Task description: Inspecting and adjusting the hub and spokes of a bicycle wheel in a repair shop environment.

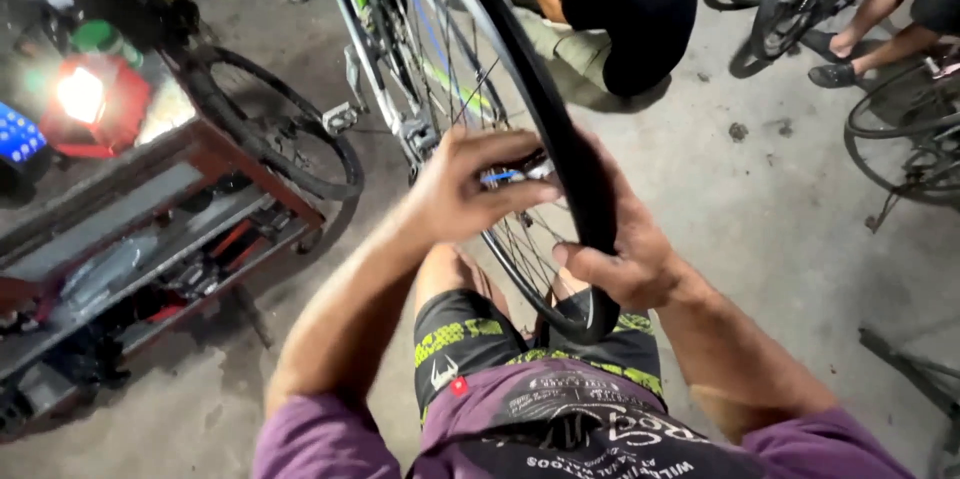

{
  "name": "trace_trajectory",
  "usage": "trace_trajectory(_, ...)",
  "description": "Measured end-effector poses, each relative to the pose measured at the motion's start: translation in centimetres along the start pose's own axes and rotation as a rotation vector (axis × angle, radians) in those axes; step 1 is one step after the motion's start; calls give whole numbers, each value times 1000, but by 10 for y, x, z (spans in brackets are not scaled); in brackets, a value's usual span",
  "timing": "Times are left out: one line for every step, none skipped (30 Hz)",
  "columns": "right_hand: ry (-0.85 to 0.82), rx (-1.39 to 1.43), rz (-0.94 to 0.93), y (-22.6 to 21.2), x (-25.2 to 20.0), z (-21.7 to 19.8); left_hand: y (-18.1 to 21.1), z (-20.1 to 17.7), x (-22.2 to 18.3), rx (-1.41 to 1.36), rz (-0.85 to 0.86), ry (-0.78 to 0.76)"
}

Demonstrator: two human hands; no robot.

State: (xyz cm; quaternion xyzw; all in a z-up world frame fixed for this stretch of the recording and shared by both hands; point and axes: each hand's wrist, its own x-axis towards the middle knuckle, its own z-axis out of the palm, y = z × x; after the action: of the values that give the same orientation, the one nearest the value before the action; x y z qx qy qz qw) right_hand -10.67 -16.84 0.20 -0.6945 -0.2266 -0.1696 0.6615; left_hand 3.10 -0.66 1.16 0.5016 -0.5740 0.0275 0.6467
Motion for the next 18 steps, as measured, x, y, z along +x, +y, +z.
trace_trajectory(8, -5, -12, 6, -2, -2, -6, 4, -9, 1, 10, -12)
trace_trajectory(29, -32, 31, 10, -9, -4, -13, 12, -19, -36, -39, 70)
trace_trajectory(51, -59, 75, 14, -16, -6, -20, 20, -30, -73, -89, 152)
trace_trajectory(57, -60, 80, 11, -16, -5, -26, 27, -34, -80, -93, 149)
trace_trajectory(97, -127, 70, 9, -15, -1, -32, 33, -40, -91, -36, 233)
trace_trajectory(125, -191, 57, 6, -13, 1, -37, 39, -46, -92, 23, 326)
trace_trajectory(118, -189, 60, 6, -14, -1, -40, 43, -49, -89, 21, 334)
trace_trajectory(144, -276, 24, 6, -14, -2, -43, 45, -50, -79, 29, 363)
trace_trajectory(170, -362, -12, 6, -14, -5, -47, 48, -51, -69, 36, 393)
trace_trajectory(175, -363, -8, 2, -12, -1, -50, 47, -49, -73, 32, 390)
trace_trajectory(234, -405, -26, -3, -11, 2, -52, 45, -46, -151, -66, 362)
trace_trajectory(290, -444, -50, -6, -7, 6, -54, 41, -44, -223, -162, 333)
trace_trajectory(292, -442, -51, -4, -10, 8, -54, 32, -38, -220, -162, 331)
trace_trajectory(311, -435, -45, -2, -14, 10, -54, 24, -32, -251, -302, 200)
trace_trajectory(329, -428, -39, 0, -17, 11, -53, 16, -26, -279, -441, 68)
trace_trajectory(329, -425, -45, -5, -16, 14, -53, 15, -25, -273, -438, 67)
trace_trajectory(329, -429, -57, -9, -14, 18, -53, 13, -25, -359, -498, 17)
trace_trajectory(326, -433, -77, -13, -10, 20, -54, 8, -22, -441, -551, -32)
